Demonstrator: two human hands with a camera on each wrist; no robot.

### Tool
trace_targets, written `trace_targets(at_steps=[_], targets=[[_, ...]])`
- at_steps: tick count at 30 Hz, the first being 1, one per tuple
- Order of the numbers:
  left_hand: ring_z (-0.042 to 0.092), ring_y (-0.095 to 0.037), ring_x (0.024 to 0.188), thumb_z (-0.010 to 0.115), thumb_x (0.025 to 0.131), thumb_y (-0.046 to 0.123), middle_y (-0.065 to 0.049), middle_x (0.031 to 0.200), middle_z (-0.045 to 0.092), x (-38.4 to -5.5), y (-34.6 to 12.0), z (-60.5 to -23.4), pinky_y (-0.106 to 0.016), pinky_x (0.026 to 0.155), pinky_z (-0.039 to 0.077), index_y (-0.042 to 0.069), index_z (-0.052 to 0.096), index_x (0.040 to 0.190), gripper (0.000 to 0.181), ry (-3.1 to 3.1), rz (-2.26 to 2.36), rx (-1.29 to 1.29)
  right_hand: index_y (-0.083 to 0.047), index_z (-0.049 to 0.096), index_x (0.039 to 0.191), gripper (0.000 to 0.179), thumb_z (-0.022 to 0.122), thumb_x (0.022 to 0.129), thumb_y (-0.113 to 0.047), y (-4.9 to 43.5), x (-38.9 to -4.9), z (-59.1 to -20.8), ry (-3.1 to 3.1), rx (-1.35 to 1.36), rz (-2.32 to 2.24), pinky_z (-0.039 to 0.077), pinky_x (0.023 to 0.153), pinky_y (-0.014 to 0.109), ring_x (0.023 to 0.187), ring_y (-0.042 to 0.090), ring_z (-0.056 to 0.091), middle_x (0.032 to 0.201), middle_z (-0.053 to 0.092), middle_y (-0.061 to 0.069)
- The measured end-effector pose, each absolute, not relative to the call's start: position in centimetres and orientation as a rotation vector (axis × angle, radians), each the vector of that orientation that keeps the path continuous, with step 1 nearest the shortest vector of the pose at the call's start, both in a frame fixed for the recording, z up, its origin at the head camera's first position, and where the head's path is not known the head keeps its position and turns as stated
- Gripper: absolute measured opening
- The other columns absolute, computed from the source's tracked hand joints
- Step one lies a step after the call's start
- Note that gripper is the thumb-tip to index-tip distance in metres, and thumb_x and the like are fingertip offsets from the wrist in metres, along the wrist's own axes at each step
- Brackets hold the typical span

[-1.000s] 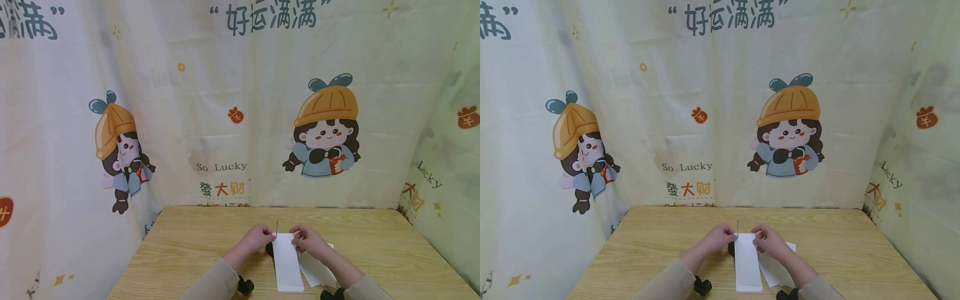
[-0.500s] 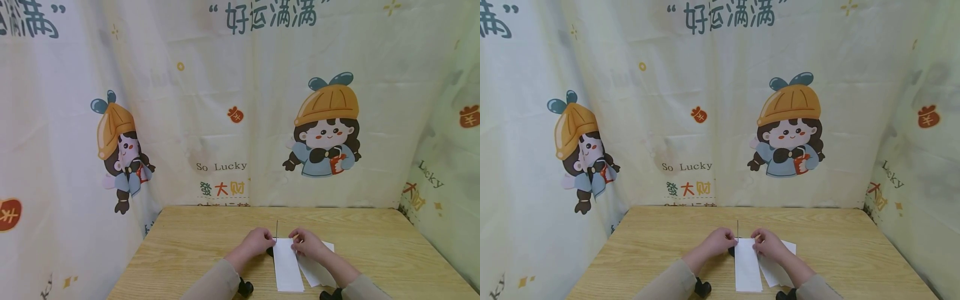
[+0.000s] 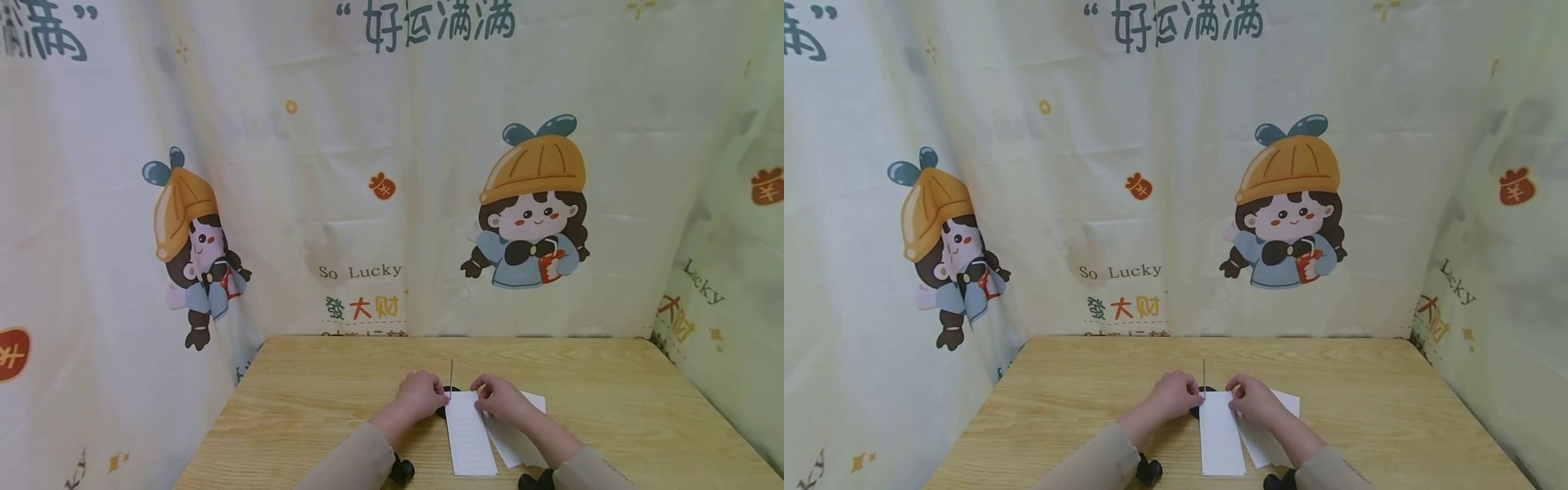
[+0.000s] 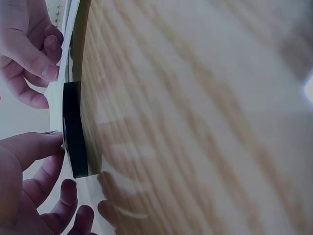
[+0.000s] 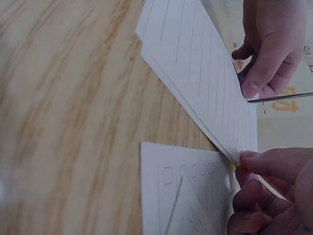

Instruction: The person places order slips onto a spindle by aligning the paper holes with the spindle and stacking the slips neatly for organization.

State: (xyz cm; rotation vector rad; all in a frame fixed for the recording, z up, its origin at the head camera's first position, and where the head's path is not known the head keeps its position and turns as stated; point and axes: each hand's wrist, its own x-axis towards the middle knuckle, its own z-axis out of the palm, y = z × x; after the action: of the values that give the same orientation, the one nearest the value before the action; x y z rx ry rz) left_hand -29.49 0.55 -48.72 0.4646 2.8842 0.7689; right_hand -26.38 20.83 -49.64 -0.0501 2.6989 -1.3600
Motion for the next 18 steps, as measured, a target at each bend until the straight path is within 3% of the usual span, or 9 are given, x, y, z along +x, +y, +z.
trace_targets(at_steps=[8,18], targets=[[0.044,-0.019,0.077,0.079,0.084,0.032,0.005,0.075,0.05,-29.7,0.6,-49.0,-0.035,0.069,0.036,0.021,0.06,0.073,0.025,2.894,0.763,0.457,-0.008,0.063,0.104,0.024,0.072,0.084,0.001,20.8,-26.5,-49.8,2.723,-0.068,-1.333,0.042,0.057,0.029,0.063,0.017,0.05,0.079,0.053,0.003],[0.05,-0.018,0.08,0.081,0.082,0.028,0.002,0.086,0.054,-29.6,0.0,-49.2,-0.038,0.075,0.045,0.014,0.068,0.097,0.024,2.848,0.875,0.482,-0.008,0.063,0.113,0.029,0.072,0.086,-0.005,21.9,-25.9,-49.5,2.74,-0.108,-1.343,0.043,0.057,0.03,0.066,0.018,0.051,0.085,0.055,0.003]])
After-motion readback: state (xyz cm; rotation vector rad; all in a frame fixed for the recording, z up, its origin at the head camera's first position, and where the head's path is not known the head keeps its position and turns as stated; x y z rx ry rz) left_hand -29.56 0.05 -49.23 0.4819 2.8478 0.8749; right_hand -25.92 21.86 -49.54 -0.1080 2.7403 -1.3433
